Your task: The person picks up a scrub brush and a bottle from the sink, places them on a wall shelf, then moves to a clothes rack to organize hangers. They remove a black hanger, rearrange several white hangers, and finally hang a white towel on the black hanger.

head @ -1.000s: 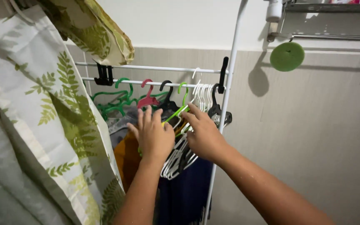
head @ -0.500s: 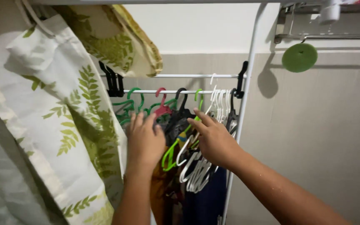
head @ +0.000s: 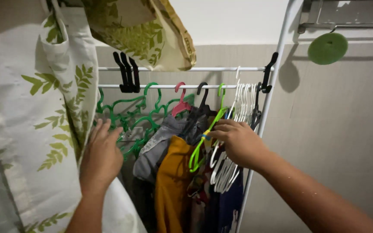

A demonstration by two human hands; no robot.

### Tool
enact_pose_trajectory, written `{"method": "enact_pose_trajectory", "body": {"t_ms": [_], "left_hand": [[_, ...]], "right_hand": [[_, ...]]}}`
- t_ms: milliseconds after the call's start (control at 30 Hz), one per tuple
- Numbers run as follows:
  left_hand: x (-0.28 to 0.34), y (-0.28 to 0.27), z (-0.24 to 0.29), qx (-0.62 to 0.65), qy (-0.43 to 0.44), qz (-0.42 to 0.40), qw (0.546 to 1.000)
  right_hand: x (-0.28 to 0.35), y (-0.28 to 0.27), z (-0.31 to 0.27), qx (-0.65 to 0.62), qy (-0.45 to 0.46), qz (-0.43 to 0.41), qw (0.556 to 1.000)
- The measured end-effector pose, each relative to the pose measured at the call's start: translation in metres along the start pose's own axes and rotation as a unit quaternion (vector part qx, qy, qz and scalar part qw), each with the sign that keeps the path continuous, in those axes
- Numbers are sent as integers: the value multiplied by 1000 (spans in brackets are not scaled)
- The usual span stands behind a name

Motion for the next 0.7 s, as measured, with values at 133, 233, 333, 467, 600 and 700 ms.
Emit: {"method": "enact_pose_trajectory", "body": {"t_ms": [133,233,333,467,600,700], "left_hand": [[4,-6,-3,-27,18,-2,999],[1,2,13,-38,35,4,999],[-1,18,33,-36,61,7,997],[-3,39,48,6,45,5,999],[-6,45,65,89,45,9,995],[-4,33,92,172,-34,-124,977]], "right_hand": [[0,-1,0,-13,-13,20,1000],[-3,1,-5,-26,-25,34,999],[-4,2,-7,-50,-34,49,997],[2,-2,-10,-95,-30,59,993],[6,-9,-13,-104,-37,72,991],[9,-14,-15,-113,-14,29,993]]}}
Point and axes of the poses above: each hand's wrist, its own x-axis away from the middle knuckle, its own y-axis out of the palm, z = x × y, the point moved 5 cm from there along -x, towards the middle knuckle, and after that the axes turned 14 degrees about -z, right-handed, at the moved point
